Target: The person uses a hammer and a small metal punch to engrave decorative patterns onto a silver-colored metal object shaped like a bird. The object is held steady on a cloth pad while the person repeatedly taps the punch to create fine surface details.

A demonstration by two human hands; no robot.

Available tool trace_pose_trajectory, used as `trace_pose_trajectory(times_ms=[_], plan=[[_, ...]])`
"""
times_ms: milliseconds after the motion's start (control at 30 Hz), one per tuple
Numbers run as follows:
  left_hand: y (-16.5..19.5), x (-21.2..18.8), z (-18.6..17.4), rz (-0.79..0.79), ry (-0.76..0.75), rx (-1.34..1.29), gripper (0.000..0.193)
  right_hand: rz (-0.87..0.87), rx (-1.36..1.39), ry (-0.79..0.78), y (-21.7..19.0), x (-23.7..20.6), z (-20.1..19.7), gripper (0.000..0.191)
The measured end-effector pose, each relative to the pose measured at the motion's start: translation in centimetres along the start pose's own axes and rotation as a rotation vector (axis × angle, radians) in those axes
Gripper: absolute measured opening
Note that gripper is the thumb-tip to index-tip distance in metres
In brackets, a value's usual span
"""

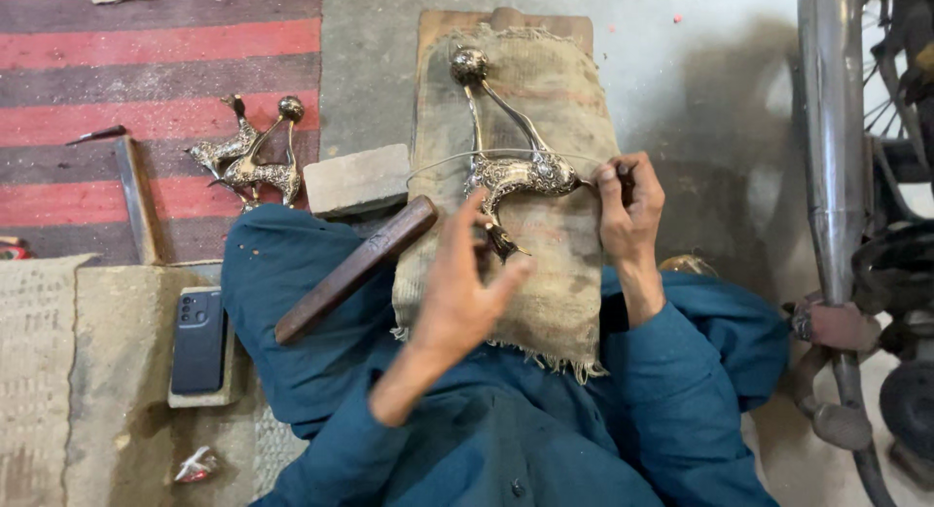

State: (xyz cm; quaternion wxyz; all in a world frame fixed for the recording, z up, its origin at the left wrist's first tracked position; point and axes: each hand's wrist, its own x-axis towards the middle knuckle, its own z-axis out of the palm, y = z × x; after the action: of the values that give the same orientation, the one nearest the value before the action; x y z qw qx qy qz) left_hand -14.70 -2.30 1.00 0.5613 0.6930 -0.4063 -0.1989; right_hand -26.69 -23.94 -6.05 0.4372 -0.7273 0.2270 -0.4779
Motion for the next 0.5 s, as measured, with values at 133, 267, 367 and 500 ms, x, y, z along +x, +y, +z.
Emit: trace_pose_trajectory(times_ms=[133,267,367,500], plan=[[-1.2,0.5,2.9,0.204,0.143,0.160,0.065,-0.006,0.037,-0.057,0.1,0.2,-0.5,0.007],[-2.8,2.0,1.4,0.190,0.079,0.200,0.065,0.073,0.083,-0.052,0.2,0.0,-0.7,0.007],[-3.9,4.7,-1.9,0.226,-0.011,0.190,0.066,0.069,0.081,-0.163,0.3,-0.9,-1.1,0.005],[-4.0,7.5,-3.8,0.225,-0.163,0.161,0.066,0.074,-0.047,-0.169,-0.2,-1.0,-1.1,0.005]])
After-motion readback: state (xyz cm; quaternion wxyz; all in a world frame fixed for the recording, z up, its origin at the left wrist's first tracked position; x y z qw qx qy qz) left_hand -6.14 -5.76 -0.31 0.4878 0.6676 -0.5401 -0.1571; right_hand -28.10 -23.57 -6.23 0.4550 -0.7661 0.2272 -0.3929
